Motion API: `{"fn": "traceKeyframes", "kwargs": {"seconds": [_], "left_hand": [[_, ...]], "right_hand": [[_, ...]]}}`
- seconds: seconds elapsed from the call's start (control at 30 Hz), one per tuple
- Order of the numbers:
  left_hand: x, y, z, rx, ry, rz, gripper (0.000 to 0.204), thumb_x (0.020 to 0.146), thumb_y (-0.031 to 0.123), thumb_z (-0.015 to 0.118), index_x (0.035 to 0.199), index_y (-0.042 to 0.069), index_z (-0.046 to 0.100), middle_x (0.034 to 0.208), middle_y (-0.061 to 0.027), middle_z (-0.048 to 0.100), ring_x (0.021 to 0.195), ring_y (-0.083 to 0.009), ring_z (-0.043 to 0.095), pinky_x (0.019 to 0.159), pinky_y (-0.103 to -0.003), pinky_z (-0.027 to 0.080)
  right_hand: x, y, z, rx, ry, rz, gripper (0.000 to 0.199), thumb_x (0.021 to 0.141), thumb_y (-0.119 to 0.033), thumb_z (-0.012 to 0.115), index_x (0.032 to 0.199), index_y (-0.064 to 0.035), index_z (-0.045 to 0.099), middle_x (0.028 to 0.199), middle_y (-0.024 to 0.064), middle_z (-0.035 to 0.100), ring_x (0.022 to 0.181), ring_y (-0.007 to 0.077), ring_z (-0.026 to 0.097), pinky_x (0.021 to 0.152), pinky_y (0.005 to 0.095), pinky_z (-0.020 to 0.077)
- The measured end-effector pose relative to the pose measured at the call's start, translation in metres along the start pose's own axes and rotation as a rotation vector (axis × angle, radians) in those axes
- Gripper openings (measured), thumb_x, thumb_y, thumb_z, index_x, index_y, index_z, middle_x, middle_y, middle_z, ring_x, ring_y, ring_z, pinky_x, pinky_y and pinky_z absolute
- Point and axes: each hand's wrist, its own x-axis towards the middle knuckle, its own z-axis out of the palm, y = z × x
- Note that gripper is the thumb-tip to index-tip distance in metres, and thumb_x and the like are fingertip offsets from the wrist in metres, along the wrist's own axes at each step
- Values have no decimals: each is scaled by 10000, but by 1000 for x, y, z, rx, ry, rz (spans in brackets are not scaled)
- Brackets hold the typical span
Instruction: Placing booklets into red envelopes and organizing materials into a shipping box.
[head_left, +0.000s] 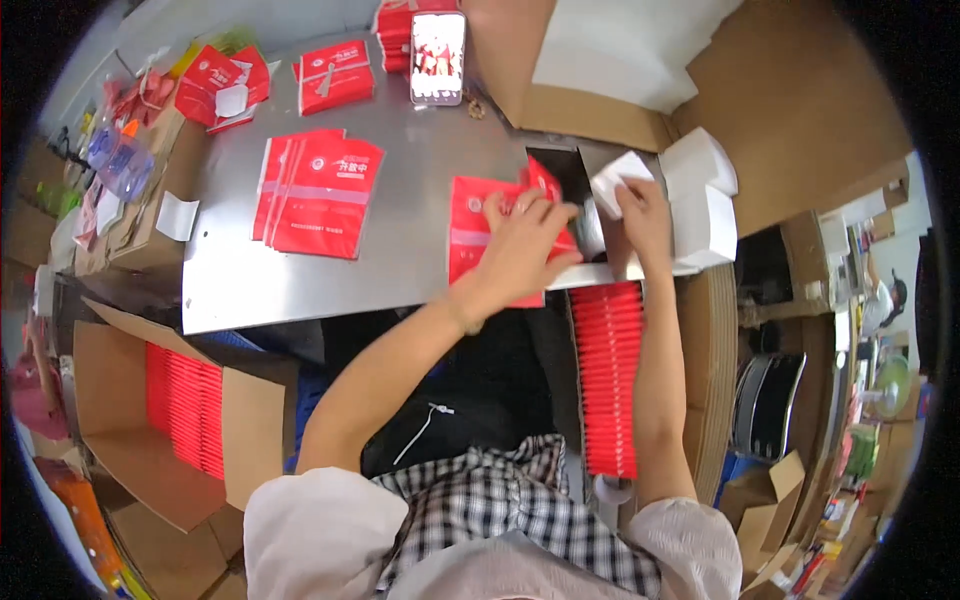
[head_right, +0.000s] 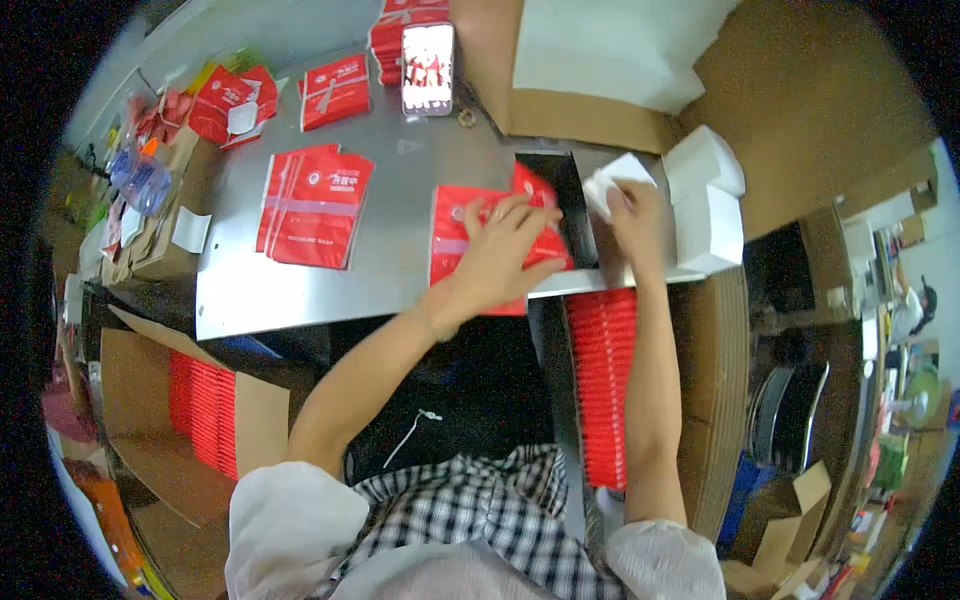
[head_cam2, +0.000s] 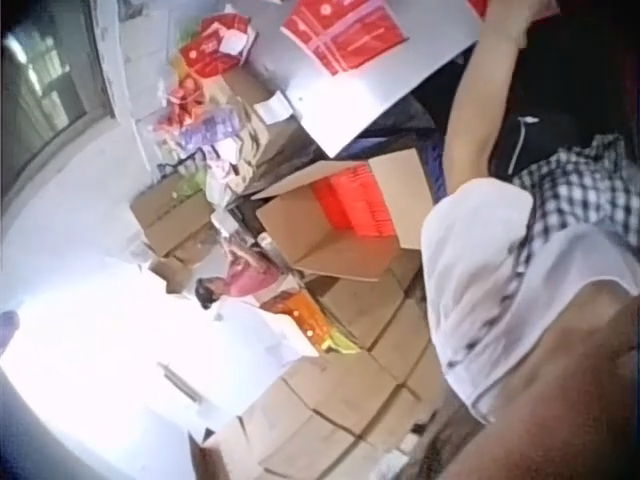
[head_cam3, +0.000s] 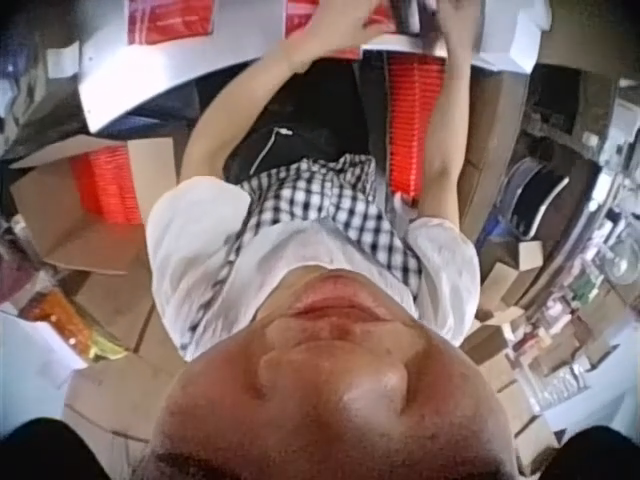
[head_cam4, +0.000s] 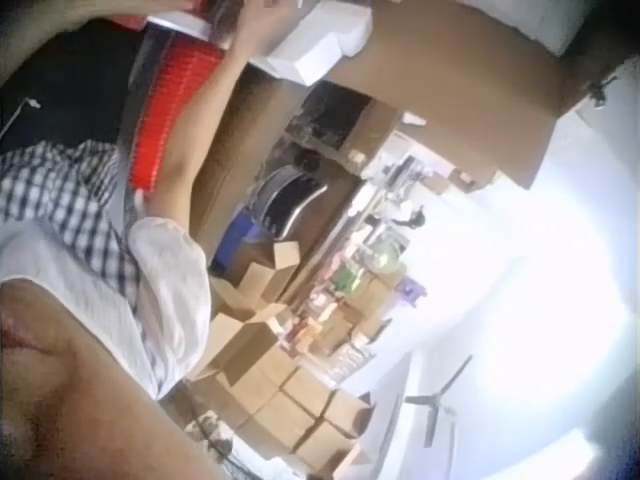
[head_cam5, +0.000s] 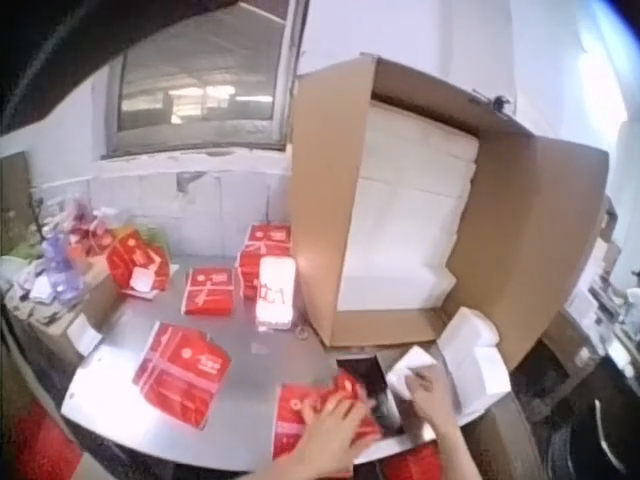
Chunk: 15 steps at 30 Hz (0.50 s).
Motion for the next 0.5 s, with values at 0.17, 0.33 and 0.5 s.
{"fn": "traceKeyframes", "kwargs": {"seconds": [0.17, 0.33, 0.5], "left_hand": [[-38, -18, -40, 249, 6, -135, 381, 849, 203, 681, 1216, 127, 614, 1186, -49, 589, 1174, -262, 521, 925, -457, 357], [-33, -23, -66, 624, -230, 14, 340, 879, 153, 600, 1212, 180, 664, 1145, -25, 618, 1043, -247, 607, 823, -423, 471], [-20, -56, -77, 401, -226, 54, 288, 857, 174, 620, 1137, 158, 684, 1015, -25, 652, 832, -252, 679, 668, -405, 550]], "right_hand": [[8, -5, -15, -474, -16, -324, 226, 909, -137, 598, 1100, -18, 625, 963, 198, 624, 879, 391, 599, 801, 477, 468], [-32, -86, 25, -355, 34, -647, 406, 831, 10, 567, 1226, -76, 607, 918, 127, 618, 907, 320, 581, 805, 441, 432], [-70, -107, 45, -98, -210, -599, 446, 707, 22, 652, 1102, -163, 747, 1100, 125, 661, 1085, 323, 594, 950, 455, 433]]}}
